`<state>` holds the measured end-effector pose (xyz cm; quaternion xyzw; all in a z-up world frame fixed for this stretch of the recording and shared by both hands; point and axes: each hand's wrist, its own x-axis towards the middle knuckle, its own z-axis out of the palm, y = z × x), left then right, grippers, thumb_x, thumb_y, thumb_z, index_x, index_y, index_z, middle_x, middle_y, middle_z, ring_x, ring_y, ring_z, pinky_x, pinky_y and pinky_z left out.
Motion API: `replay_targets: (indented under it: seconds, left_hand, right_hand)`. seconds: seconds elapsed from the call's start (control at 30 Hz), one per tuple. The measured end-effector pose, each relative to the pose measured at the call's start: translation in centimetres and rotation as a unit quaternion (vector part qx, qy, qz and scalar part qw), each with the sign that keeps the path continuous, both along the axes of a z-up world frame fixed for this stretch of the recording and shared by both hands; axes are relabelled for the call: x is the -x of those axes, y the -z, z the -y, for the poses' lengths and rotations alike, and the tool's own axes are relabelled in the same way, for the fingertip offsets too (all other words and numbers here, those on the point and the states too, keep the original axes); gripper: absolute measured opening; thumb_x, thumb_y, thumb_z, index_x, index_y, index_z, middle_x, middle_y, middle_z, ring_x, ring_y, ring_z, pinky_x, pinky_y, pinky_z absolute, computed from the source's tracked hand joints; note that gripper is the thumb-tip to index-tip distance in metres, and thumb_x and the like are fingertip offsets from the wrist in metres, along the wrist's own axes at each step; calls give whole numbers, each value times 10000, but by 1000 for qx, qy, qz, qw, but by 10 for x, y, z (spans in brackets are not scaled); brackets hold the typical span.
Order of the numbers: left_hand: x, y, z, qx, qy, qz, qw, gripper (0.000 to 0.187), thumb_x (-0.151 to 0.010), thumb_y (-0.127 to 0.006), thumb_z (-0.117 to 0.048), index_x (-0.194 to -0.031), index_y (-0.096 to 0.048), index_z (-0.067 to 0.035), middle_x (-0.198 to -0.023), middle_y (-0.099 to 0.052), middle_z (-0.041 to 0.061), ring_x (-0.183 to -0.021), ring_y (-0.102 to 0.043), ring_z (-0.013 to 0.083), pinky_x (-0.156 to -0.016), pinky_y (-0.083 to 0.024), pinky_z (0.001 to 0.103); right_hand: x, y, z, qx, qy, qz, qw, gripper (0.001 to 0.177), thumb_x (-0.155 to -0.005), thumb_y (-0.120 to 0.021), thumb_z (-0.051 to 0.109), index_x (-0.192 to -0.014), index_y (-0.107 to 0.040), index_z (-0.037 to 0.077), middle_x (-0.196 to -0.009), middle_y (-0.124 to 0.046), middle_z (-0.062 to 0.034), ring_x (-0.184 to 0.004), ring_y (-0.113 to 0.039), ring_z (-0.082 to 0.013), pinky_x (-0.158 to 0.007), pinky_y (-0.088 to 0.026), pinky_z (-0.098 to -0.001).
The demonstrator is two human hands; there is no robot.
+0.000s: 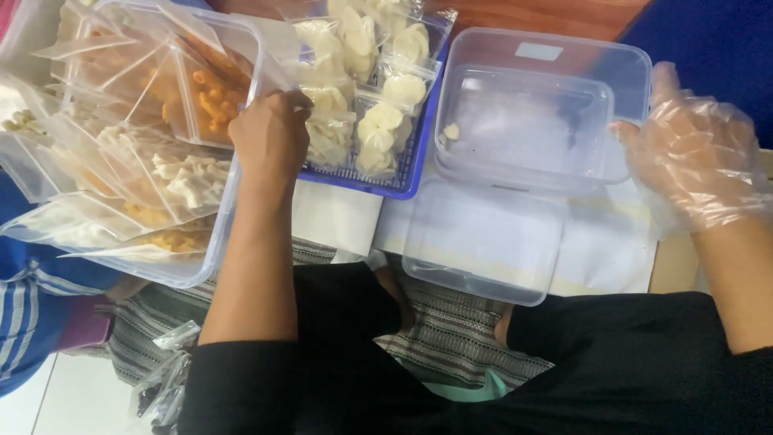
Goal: A person wearing plastic gloves is packaging dumplings into small plastic bags from a larger container.
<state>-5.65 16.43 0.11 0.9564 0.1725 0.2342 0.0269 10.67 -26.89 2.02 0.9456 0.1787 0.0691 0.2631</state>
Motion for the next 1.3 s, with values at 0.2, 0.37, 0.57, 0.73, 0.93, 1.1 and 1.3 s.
replay_targets:
  seconds: [0.2,0.37,0.57,0.73,0.93,1.1,1.3]
  left_hand:
    - [3,-11,3,49,-13,-41,998,108,-846,-741,-164,-869,-827,-224,-842,-739,47,-682,-674,309,-637,-498,410]
    - [5,-11,7,50,-12,-56,997,141,-840,-699,-124,-871,-813,-201,-875,-743,35,-739,-679,316,-664,-495,424]
    - [-5,-10,13,6,-37,-34,999,520,-759,-587,35,-1233,-702,-146,-1078,-717,91,-988,-658,350,-723,-538,489]
    - [-33,-22,33,-33,-56,63,996,432,-706,-633,-33,-1125,-703,-113,-981,-660,117,-841,-614,357,-586,-505,482]
    - [-91,-14,40,-39,34,125,991,679,-723,-607,30,-1358,-609,-210,-1184,-637,133,-976,-615,344,-738,-537,437]
    - [-126,3,59,-22,132,80,988,698,-792,-572,66,-1438,-550,-198,-1413,-568,135,-1346,-483,381,-999,-489,464]
    - [-163,20,74,-65,180,7,981,612,-929,-508,-29,-1534,-433,-87,-1540,-518,162,-1507,-175,312,-1083,50,814]
  right_hand:
    - [39,-39,-50,-158,-81,-121,977,706,-1024,-571,425,-1616,-461,57,-1304,-705,-237,-992,-758,-353,-847,-626,-469]
    - [72,-56,-72,-235,-129,-341,901,639,-936,-575,378,-1520,-457,148,-1444,-560,-186,-1288,-558,-366,-1116,-430,-506]
    - [70,-39,-71,-231,-172,-334,897,596,-902,-624,344,-1455,-532,142,-1428,-593,-133,-1259,-593,-328,-1105,-447,-473]
    - [64,-43,-72,-250,-166,-331,894,603,-880,-657,309,-1447,-548,134,-1397,-617,-146,-1218,-619,-344,-1062,-477,-477]
    - [55,-42,-67,-267,-149,-353,884,588,-879,-659,293,-1439,-555,147,-1376,-629,-144,-1196,-632,-353,-1043,-486,-484]
    - [47,-31,-55,-259,-161,-361,881,557,-898,-640,308,-1430,-557,167,-1394,-624,-101,-1209,-628,-319,-1065,-483,-477]
    - [43,-40,-55,-252,-84,-403,875,565,-905,-620,313,-1457,-533,232,-1440,-592,-54,-1272,-588,-307,-1113,-443,-496]
